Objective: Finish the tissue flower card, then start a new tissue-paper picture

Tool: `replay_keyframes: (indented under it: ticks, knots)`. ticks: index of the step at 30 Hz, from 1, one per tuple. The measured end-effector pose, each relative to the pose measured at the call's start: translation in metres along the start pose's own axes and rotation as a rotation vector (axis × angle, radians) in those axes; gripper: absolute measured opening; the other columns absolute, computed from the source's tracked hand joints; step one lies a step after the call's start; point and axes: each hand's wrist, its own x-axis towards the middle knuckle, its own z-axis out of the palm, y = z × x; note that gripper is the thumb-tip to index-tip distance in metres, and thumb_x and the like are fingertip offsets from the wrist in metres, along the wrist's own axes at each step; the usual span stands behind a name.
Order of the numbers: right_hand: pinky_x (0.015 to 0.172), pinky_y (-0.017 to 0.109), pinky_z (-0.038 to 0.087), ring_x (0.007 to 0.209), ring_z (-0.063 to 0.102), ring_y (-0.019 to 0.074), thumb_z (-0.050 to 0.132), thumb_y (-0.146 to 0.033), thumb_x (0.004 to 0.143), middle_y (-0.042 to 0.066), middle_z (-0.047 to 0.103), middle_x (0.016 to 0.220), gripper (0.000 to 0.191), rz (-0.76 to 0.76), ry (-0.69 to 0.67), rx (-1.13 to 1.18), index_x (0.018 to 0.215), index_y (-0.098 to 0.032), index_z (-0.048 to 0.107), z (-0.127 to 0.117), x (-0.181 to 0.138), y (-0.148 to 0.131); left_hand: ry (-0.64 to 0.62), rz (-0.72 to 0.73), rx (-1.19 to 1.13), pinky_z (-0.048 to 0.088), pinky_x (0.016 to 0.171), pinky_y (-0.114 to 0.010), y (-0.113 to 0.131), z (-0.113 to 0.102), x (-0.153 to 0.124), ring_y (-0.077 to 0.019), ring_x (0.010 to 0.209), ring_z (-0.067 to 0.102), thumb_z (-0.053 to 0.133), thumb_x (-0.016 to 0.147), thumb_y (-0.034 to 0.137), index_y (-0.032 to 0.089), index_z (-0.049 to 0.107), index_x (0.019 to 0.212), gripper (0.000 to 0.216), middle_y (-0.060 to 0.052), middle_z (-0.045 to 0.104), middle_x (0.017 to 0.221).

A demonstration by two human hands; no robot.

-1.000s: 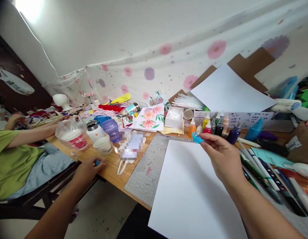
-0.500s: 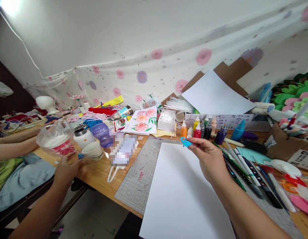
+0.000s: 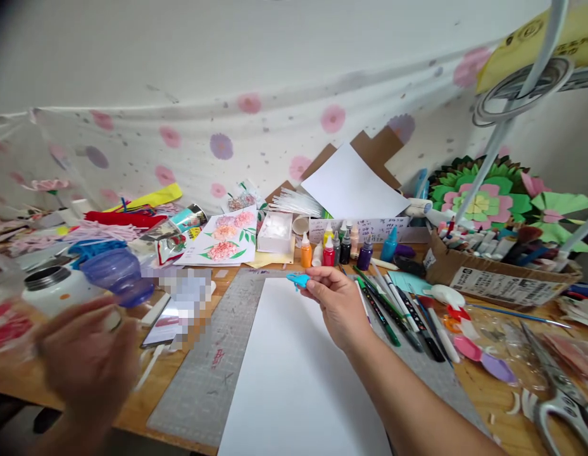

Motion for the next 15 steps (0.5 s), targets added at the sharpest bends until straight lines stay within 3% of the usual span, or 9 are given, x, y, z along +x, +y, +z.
replay_keyframes:
  ticks: [1, 3, 5, 8, 10, 12, 15]
  knots:
    - [0.069, 0.030, 0.057, 0.070, 0.067, 0.0135, 0.080, -0.029, 0.065, 0.000, 0.071, 0.077, 0.021, 0.014, -0.020, -0.001, 0.083, -0.021, 0.070, 0.001, -0.002, 0.000, -0.092, 0.062, -0.106, 0.035, 0.106, -0.050, 0.020, 0.020, -0.007, -0.0296, 0.115, 0.051, 0.074, 0.064, 0.021, 0.024, 0.059, 0.095, 0.035, -0.003, 0.059, 0.110]
    - [0.067, 0.032, 0.057, 0.070, 0.068, 0.0151, 0.078, -0.030, 0.066, 0.001, 0.072, 0.079, 0.021, 0.003, -0.071, -0.044, 0.083, -0.022, 0.070, 0.004, -0.005, 0.001, -0.428, -0.155, -0.461, 0.035, 0.107, -0.045, 0.060, 0.062, -0.019, -0.0261, 0.125, 0.046, 0.063, 0.079, 0.027, 0.026, 0.060, 0.108, 0.030, -0.004, 0.055, 0.126]
    - [0.066, 0.033, 0.058, 0.071, 0.068, 0.0170, 0.076, -0.030, 0.068, 0.002, 0.073, 0.080, 0.018, -0.088, -0.114, -0.179, 0.083, -0.022, 0.069, 0.007, -0.009, 0.003, -0.693, -0.651, -0.830, 0.040, 0.102, -0.039, 0.090, 0.100, -0.027, -0.0230, 0.130, 0.041, 0.054, 0.087, 0.037, 0.030, 0.055, 0.118, 0.032, -0.003, 0.052, 0.134]
    - [0.070, 0.034, 0.057, 0.076, 0.068, 0.0191, 0.071, -0.023, 0.073, 0.003, 0.074, 0.082, 0.009, -0.358, -0.120, -0.515, 0.082, -0.024, 0.071, 0.012, -0.013, 0.006, -0.922, -1.140, -1.147, 0.046, 0.092, -0.034, 0.113, 0.143, -0.034, -0.0248, 0.119, 0.053, 0.056, 0.083, 0.046, 0.020, 0.059, 0.114, 0.040, -0.011, 0.060, 0.126]
    - [0.075, 0.036, 0.055, 0.081, 0.068, 0.0199, 0.065, -0.015, 0.077, 0.004, 0.074, 0.084, 0.014, -0.596, -0.148, -0.740, 0.085, -0.025, 0.071, 0.012, -0.015, 0.006, -0.917, -1.276, -1.226, 0.048, 0.088, -0.034, 0.114, 0.160, -0.040, -0.0241, 0.106, 0.061, 0.061, 0.080, 0.044, 0.017, 0.060, 0.111, 0.041, -0.013, 0.066, 0.112]
    - [0.082, 0.038, 0.054, 0.090, 0.067, 0.0204, 0.060, -0.010, 0.081, 0.004, 0.074, 0.092, 0.024, -0.813, -0.216, -0.931, 0.095, -0.027, 0.070, 0.010, -0.016, 0.005, -0.861, -1.309, -1.233, 0.049, 0.087, -0.032, 0.108, 0.168, -0.046, -0.0216, 0.098, 0.064, 0.063, 0.079, 0.041, 0.016, 0.061, 0.107, 0.037, -0.012, 0.070, 0.100]
    - [0.094, 0.044, 0.048, 0.110, 0.060, 0.0223, 0.055, -0.010, 0.085, 0.008, 0.067, 0.117, 0.038, -0.915, -0.259, -1.046, 0.118, -0.027, 0.062, 0.008, -0.016, 0.000, -0.779, -1.303, -1.180, 0.050, 0.081, -0.027, 0.098, 0.170, -0.053, -0.0168, 0.090, 0.065, 0.060, 0.081, 0.040, 0.019, 0.062, 0.102, 0.030, -0.006, 0.070, 0.092]
